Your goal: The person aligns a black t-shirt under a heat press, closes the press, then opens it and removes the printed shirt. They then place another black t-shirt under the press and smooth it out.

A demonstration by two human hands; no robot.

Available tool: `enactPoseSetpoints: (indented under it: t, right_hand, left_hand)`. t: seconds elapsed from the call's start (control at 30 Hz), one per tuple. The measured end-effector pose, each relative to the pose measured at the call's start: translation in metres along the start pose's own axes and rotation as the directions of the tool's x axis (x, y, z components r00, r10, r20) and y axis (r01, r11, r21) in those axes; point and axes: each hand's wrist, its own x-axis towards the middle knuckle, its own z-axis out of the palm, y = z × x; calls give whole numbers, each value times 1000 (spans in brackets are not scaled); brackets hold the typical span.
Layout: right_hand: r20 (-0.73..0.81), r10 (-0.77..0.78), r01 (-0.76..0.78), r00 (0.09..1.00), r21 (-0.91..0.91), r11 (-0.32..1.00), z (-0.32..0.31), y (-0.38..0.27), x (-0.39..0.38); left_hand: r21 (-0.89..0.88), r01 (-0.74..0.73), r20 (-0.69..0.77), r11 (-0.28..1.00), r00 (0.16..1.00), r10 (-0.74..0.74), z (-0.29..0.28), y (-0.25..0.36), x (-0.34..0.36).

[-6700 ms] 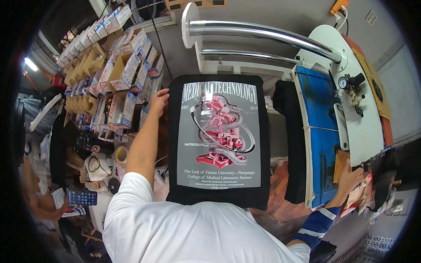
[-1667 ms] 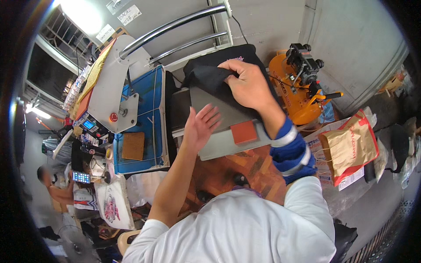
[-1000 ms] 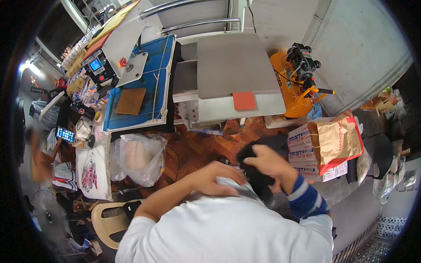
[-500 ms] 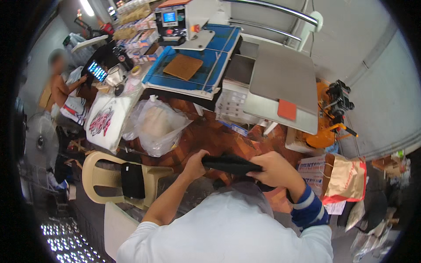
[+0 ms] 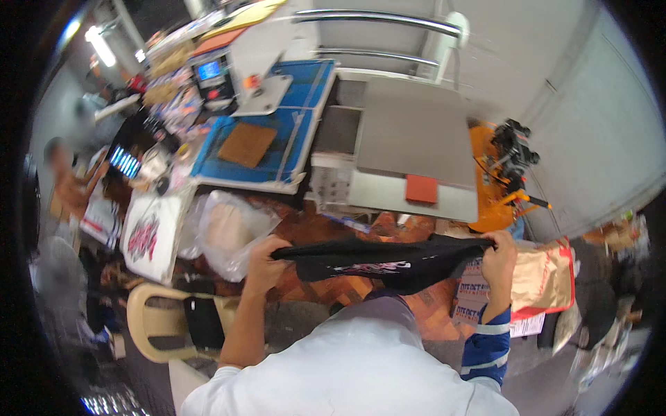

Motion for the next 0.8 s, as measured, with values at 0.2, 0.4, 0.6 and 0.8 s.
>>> enactPoseSetpoints:
  t: [0.2,0.4,0.6,0.8]
  right_hand:
    - [225,332,-400,916,445,801,-11,38,53]
    - [80,30,-59,996,384,921,-71,40,178]
    - [-10,-7,7,1000,9,1000,-26,72,409]
    - [230,112,-5,967,-420,908,133,147,600]
  left_hand:
    - [-130,45,38,990,998,-41,15,-12,87]
    - [-312,-187,-196,932,972,130,28,12,201]
    - [379,-51,-298,924,939,174,85,45,441]
    - [674,-117,-37,729,981,192,176,-50,639]
